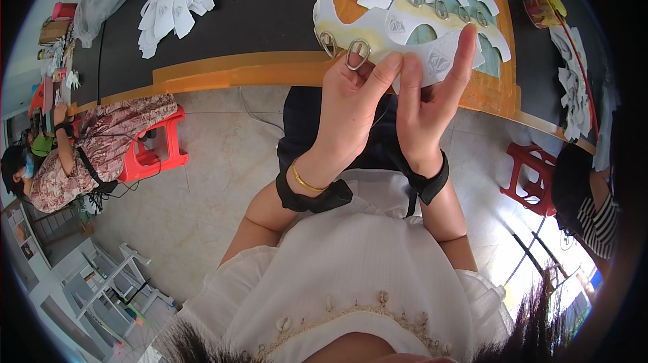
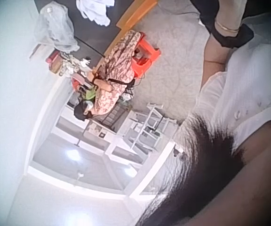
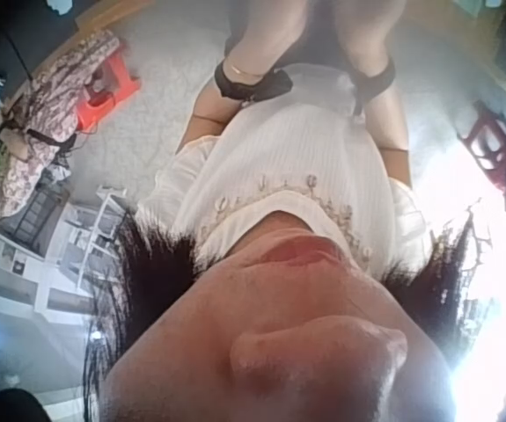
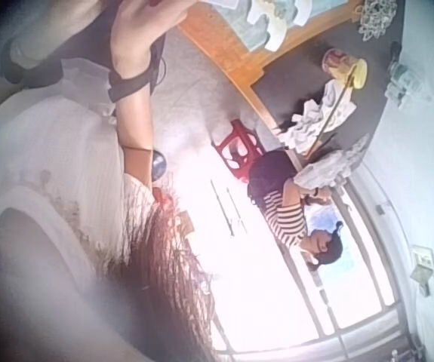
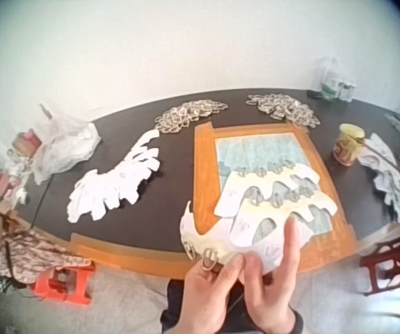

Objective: Applying adhesive to shoe upper components and assembling them.

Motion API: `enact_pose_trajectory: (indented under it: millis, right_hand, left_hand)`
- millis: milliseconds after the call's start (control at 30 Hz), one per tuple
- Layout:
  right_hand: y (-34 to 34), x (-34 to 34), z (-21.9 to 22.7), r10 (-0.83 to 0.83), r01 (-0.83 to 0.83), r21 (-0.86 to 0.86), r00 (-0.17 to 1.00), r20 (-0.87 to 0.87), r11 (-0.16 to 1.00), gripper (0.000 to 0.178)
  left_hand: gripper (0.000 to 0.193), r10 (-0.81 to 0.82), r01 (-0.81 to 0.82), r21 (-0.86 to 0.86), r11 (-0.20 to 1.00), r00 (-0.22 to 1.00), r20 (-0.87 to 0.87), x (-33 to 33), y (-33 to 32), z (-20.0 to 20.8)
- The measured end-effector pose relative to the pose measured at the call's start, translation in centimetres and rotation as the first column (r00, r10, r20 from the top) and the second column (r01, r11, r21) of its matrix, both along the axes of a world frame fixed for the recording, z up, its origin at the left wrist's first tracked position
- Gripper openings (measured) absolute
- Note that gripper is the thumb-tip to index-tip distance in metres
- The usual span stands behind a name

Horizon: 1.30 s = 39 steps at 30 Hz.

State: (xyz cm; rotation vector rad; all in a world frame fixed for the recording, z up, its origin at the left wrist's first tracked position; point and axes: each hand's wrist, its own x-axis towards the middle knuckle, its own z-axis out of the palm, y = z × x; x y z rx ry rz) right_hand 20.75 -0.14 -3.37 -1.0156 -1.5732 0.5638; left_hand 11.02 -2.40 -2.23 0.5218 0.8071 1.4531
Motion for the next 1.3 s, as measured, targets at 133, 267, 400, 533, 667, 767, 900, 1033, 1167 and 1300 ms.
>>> enact_pose_trajectory:
  millis: [133, 267, 400, 533, 667, 767, 900, 1033, 1167, 1300]
  right_hand:
    - [0.1, 0.0, 0.0, -0.001, 0.002, 0.031, 1.000, -0.010, 1.000, 0.066]
    - [0.0, -0.1, 0.1, 0.022, -0.022, -0.017, 1.000, -0.021, 1.000, 0.065]
    - [0.4, 0.1, 0.0, 0.014, -0.014, 0.049, 1.000, 0.011, 0.999, 0.064]
    - [0.5, 0.2, 0.5, 0.175, -0.201, -0.109, 0.961, -0.212, 0.973, 0.063]
    - [0.6, 1.5, 1.4, 0.427, -0.609, -0.139, 0.683, -0.592, 0.781, 0.071]
    - [-0.1, 0.6, 2.9, 0.291, -0.464, -0.346, 0.846, -0.447, 0.815, 0.076]
    - [-0.4, 0.2, 2.7, 0.197, -0.410, -0.344, 0.836, -0.512, 0.845, 0.076]
    - [-0.4, 0.2, 2.6, 0.185, -0.425, -0.332, 0.806, -0.562, 0.842, 0.071]
    - [-0.2, 0.4, 2.2, 0.186, -0.441, -0.342, 0.797, -0.575, 0.830, 0.063]
    - [-1.1, 1.6, 3.4, 0.202, -0.432, -0.471, 0.863, -0.462, 0.769, 0.058]
  left_hand:
    - [0.026, 0.009, -0.009, 0.004, 1.000, 1.000, 0.001, 0.2, 0.1, 0.0]
    - [0.028, 0.008, -0.008, 0.003, 1.000, 1.000, 0.019, -0.1, 0.2, -0.2]
    - [0.027, -0.012, 0.012, 0.002, 1.000, 1.000, 0.021, 0.0, 0.3, 0.0]
    - [0.024, -0.031, 0.033, -0.017, 0.999, 0.995, 0.091, -0.4, 0.5, 0.8]
    - [0.021, -0.027, 0.030, -0.028, 0.999, 0.995, 0.100, -0.7, 0.6, 0.5]
    - [0.021, -0.020, 0.025, -0.053, 0.998, 0.997, 0.078, -0.8, 0.5, 0.5]
    - [0.023, 0.009, -0.004, -0.065, 0.998, 0.997, 0.077, 0.0, 0.5, 1.3]
    - [0.024, -0.018, 0.045, -0.085, 0.995, 0.957, 0.290, -1.0, 0.3, 2.2]
    - [0.024, -0.161, 0.164, -0.027, 0.986, 0.983, 0.086, -1.9, -0.1, 1.1]
    - [0.024, -0.036, 0.032, -0.070, 0.997, 0.997, -0.063, -1.4, -0.4, 1.7]
